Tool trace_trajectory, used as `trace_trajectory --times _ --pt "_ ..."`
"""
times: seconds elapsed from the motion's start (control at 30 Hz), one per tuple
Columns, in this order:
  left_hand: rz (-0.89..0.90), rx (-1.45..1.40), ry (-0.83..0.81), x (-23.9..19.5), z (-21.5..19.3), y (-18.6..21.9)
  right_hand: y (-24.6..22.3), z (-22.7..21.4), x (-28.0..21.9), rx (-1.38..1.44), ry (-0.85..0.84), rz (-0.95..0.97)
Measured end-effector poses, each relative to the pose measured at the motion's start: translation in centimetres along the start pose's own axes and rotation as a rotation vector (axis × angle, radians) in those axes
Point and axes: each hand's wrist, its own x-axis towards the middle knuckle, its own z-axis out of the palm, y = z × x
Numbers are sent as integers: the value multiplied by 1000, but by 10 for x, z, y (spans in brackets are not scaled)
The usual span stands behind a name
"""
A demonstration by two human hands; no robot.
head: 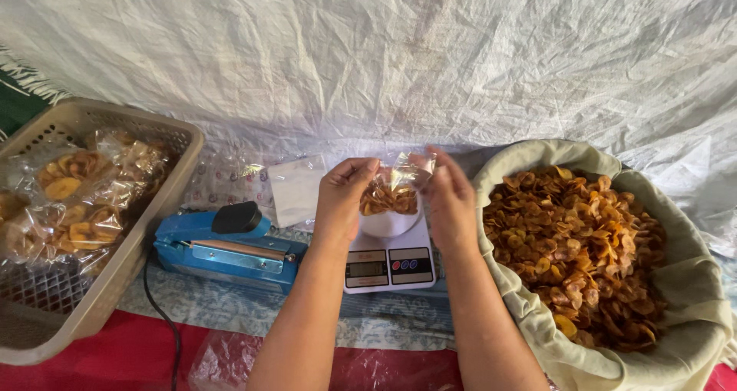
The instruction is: The person scoops dried fruit from a cloth bag into a small plastic bag, weighs it on a digital scale, and then seals the bag using a heat sealer. The sealed package is then placed into a plastic basket.
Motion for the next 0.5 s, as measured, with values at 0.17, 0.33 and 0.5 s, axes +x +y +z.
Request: trace_trajectory --times 0.17,0.33,0.5 --pt "-71 -25 -11 -6 5 10 6 3 -3 -45 -82 -9" --pt "-73 -82 -14 -7 8 13 -5 5 -3 98 -156 64" --pt "-64 50 -4 -10 10 23 -14 14 -4 -41 -132 84"
